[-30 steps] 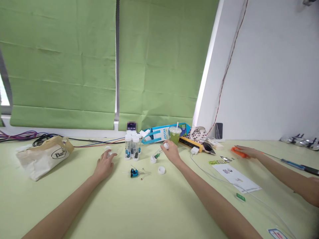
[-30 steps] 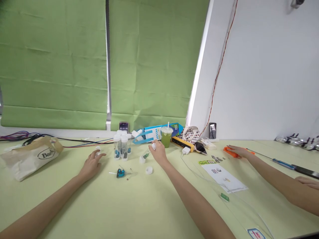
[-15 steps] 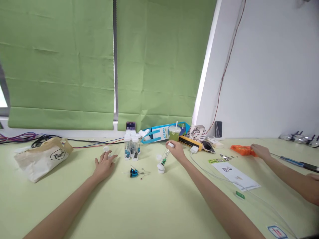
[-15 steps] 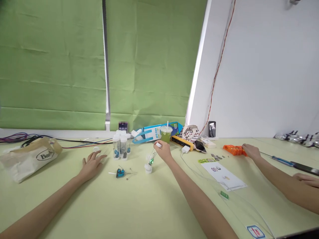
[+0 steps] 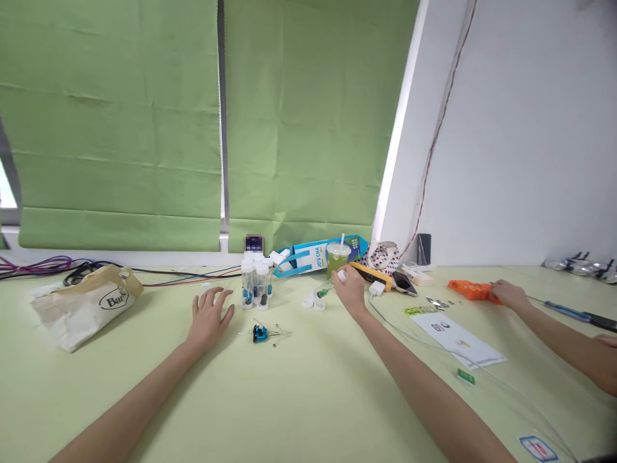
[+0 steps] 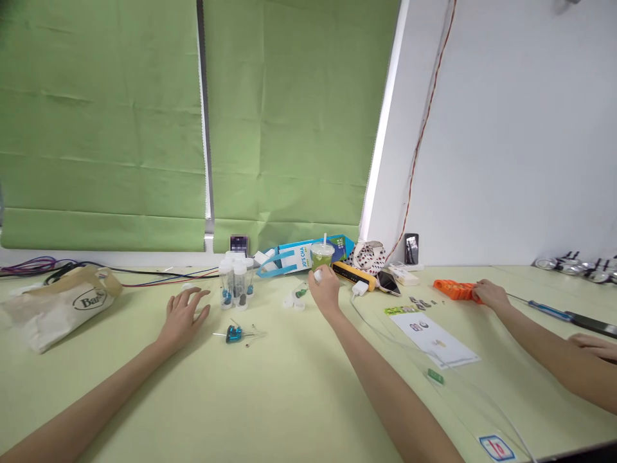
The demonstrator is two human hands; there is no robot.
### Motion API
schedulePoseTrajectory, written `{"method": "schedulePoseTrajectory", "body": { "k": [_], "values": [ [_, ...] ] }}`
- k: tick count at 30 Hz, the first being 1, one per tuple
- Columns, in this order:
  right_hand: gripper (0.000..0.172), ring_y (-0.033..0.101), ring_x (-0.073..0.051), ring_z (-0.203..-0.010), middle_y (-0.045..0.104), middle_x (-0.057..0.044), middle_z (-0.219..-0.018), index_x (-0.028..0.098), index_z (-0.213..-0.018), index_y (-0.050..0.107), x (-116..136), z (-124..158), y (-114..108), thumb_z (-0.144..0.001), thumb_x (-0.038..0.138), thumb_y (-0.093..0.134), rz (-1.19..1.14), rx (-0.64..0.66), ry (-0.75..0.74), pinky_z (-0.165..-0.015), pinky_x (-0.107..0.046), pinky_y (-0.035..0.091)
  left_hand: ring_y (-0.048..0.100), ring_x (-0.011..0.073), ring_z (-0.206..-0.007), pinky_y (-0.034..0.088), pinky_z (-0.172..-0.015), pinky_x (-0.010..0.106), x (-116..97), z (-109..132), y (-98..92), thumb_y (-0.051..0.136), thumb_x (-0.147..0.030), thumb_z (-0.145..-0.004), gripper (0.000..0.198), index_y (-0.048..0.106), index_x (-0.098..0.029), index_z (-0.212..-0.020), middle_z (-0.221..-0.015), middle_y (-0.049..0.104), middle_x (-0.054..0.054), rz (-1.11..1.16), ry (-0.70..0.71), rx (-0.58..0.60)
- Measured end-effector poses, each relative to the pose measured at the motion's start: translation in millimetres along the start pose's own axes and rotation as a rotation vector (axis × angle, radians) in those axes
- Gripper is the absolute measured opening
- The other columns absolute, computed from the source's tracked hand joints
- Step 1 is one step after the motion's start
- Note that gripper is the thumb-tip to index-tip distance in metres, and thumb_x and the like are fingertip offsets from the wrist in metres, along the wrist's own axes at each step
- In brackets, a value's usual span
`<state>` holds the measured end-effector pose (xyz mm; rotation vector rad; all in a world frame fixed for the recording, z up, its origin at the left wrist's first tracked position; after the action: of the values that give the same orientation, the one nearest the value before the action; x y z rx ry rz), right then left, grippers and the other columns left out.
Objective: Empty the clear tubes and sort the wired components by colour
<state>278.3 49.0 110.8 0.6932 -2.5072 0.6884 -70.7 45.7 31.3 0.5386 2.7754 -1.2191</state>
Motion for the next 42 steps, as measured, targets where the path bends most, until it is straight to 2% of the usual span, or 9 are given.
{"method": "schedulePoseTrajectory", "body": {
  "k": [3, 5, 7, 12, 17, 23, 33, 39, 42],
  "values": [
    [0.023, 0.050, -0.013, -0.053, 0.056, -0.002, -0.059, 0.017, -0.063, 0.049, 10, 14, 15, -0.065, 0.039, 0.052, -0.149, 0.120, 0.188, -0.052, -0.023, 0.037, 0.040, 0.0255, -0.107, 0.029, -0.093, 0.046, -30, 5, -12.5, 0.037, -0.037, -0.083, 0.036, 0.041, -0.022, -0.116, -0.112, 0.044, 0.010, 0.213, 0.051, 0.031],
    [0.025, 0.047, -0.010, -0.041, 0.056, -0.001, -0.053, 0.017, -0.064, 0.045, 16, 35, 36, -0.067, 0.040, 0.052, -0.356, 0.338, 0.410, -0.043, -0.021, 0.034, 0.039, 0.0236, -0.110, 0.033, -0.092, 0.040, -54, 10, -17.8, 0.038, -0.037, -0.084, 0.040, 0.035, -0.024, -0.121, -0.117, 0.041, 0.010, 0.400, 0.138, 0.107],
    [0.025, 0.044, -0.010, -0.034, 0.057, -0.001, -0.049, 0.018, -0.064, 0.042, 27, 57, 51, -0.070, 0.041, 0.048, -0.416, 0.439, 0.463, -0.036, -0.021, 0.032, 0.041, 0.0221, -0.108, 0.036, -0.090, 0.037, -74, 17, -19.6, 0.039, -0.036, -0.084, 0.043, 0.031, -0.025, -0.124, -0.119, 0.038, 0.009, 0.541, 0.197, 0.195],
    [0.025, 0.026, -0.005, -0.023, 0.051, 0.002, -0.038, 0.019, -0.068, 0.037, 41, 103, 77, -0.078, 0.043, 0.035, -0.659, 0.764, 0.722, -0.027, -0.017, 0.019, 0.048, 0.0183, -0.090, 0.042, -0.079, 0.033, -88, 23, -16.3, 0.033, -0.034, -0.086, 0.032, 0.034, -0.023, -0.117, -0.104, 0.044, 0.007, 0.694, 0.167, 0.268],
    [0.020, 0.028, -0.005, -0.024, 0.040, 0.008, -0.034, 0.019, -0.069, 0.039, 33, 107, 80, -0.078, 0.037, 0.035, -0.666, 0.725, 0.726, -0.028, -0.014, 0.011, 0.047, 0.0150, -0.073, 0.043, -0.069, 0.028, -83, 20, -15.1, 0.034, -0.038, -0.084, 0.026, 0.039, -0.022, -0.104, -0.082, 0.046, 0.001, 0.727, 0.057, 0.353],
    [0.024, 0.020, -0.004, -0.021, 0.045, 0.006, -0.034, 0.019, -0.071, 0.042, 24, 111, 86, -0.079, 0.037, 0.030, -0.659, 0.717, 0.736, -0.027, -0.015, 0.012, 0.042, 0.0127, -0.058, 0.037, -0.056, 0.023, -85, 19, -13.8, 0.034, -0.041, -0.083, 0.026, 0.040, -0.021, -0.098, -0.063, 0.040, -0.005, 0.719, 0.032, 0.382],
    [0.026, 0.021, -0.004, -0.023, 0.044, 0.006, -0.036, 0.019, -0.068, 0.043, 28, 119, 87, -0.078, 0.038, 0.028, -0.653, 0.637, 0.710, -0.028, -0.016, 0.014, 0.044, 0.0136, -0.056, 0.035, -0.056, 0.023, -86, 11, -22.0, 0.031, -0.042, -0.083, 0.024, 0.042, -0.021, -0.077, -0.058, 0.045, -0.004, 0.725, -0.029, 0.262],
    [0.029, 0.042, -0.008, -0.042, 0.049, 0.002, -0.048, 0.017, -0.067, 0.048, 55, 105, 64, -0.081, 0.040, 0.036, -0.682, 0.516, 0.237, -0.039, -0.017, 0.030, 0.028, 0.0089, -0.033, 0.023, -0.034, 0.019, -69, 11, 0.5, 0.027, -0.045, -0.081, 0.033, 0.043, -0.020, -0.068, -0.040, 0.031, -0.008, 0.930, -0.383, 0.309],
    [0.025, 0.036, -0.006, -0.038, 0.055, 0.003, -0.056, 0.019, -0.081, 0.045, 62, 102, 60, -0.082, 0.043, 0.037, -0.780, 0.594, 0.220, -0.036, -0.016, 0.026, 0.019, 0.0070, -0.030, 0.016, -0.031, 0.017, -56, 11, 9.7, 0.030, -0.043, -0.079, 0.031, 0.043, -0.019, -0.065, -0.034, 0.025, -0.010, 1.041, -0.555, 0.341]
  ]
}}
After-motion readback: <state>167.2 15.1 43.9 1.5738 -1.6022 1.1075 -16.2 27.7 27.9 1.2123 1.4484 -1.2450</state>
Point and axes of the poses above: each hand's wrist, its own z-axis away from the middle knuckle, its own y-axis out of the palm, x = y × z, the point moved 4 cm from there along -z, towards the middle knuckle
